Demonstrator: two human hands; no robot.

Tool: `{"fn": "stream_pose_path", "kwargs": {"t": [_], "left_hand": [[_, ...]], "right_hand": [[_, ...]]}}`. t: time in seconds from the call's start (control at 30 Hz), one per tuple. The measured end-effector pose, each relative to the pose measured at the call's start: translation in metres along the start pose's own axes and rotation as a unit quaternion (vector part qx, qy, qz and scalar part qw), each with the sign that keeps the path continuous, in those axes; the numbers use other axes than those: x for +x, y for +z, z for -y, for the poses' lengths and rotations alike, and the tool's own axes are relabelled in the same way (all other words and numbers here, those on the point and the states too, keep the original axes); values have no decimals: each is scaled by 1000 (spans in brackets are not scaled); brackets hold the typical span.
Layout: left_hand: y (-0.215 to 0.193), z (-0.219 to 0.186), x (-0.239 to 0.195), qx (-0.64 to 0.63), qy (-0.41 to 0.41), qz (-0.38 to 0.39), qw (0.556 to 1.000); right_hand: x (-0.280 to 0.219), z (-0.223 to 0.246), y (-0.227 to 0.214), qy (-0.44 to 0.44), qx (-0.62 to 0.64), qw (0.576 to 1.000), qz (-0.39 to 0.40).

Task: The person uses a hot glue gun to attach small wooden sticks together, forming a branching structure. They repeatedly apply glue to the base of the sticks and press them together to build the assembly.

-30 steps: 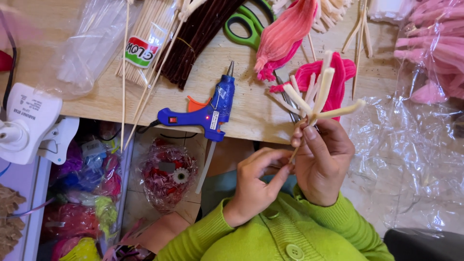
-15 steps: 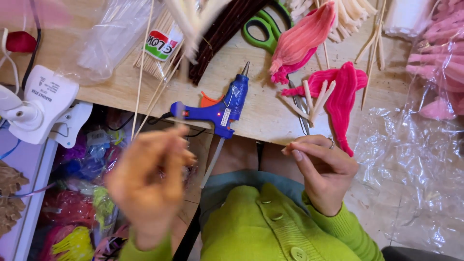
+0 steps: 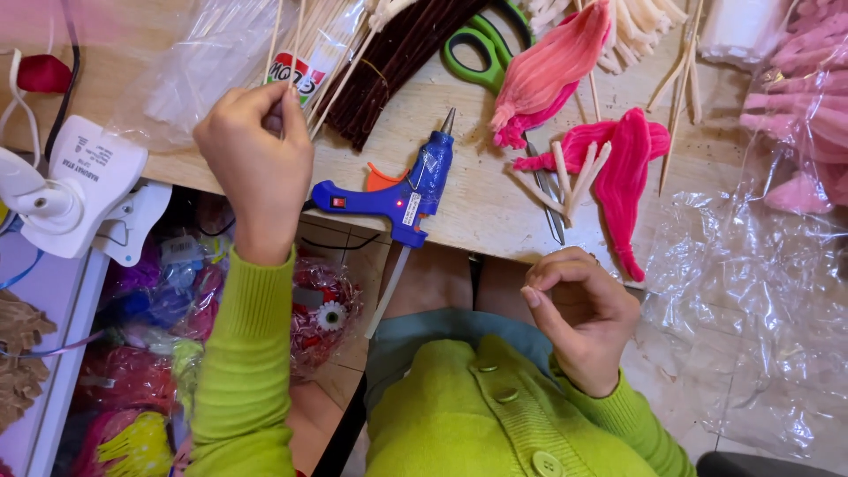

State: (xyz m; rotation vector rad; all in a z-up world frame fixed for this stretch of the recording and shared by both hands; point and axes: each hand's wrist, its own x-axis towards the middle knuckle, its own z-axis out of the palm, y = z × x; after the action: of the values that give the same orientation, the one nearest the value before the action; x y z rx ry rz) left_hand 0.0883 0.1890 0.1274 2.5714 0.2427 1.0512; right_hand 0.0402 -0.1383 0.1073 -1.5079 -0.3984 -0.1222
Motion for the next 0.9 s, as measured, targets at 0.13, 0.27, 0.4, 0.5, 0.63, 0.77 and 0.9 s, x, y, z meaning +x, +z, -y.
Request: {"fn": "stream_pose_path", "kwargs": {"t": [0.13,0.27,0.4,0.5,0.63,0.77,0.9], "left_hand": [[9,4,3,59,-33,24,997],[9,2,3,105,-55,34,992],[13,3,2,126,-56,27,990],[13,2,2,137,-73,37,987],[9,1,2,137,-58,37,988],[-5,-10,4,108,-68,61,990],[-28,-21,-4,101,-29,32,994]], "right_hand": [[1,0,-3,7,26,999,31],[2,-3,-5,15,51,997,47],[3,-5,-5,15,64,996,54],[4,-3,-5,17,62,996,65],[4,-5,-7,22,71,995,71],[3,-8,-8,24,78,994,70],[3,-7,-8,23,76,994,70]]}}
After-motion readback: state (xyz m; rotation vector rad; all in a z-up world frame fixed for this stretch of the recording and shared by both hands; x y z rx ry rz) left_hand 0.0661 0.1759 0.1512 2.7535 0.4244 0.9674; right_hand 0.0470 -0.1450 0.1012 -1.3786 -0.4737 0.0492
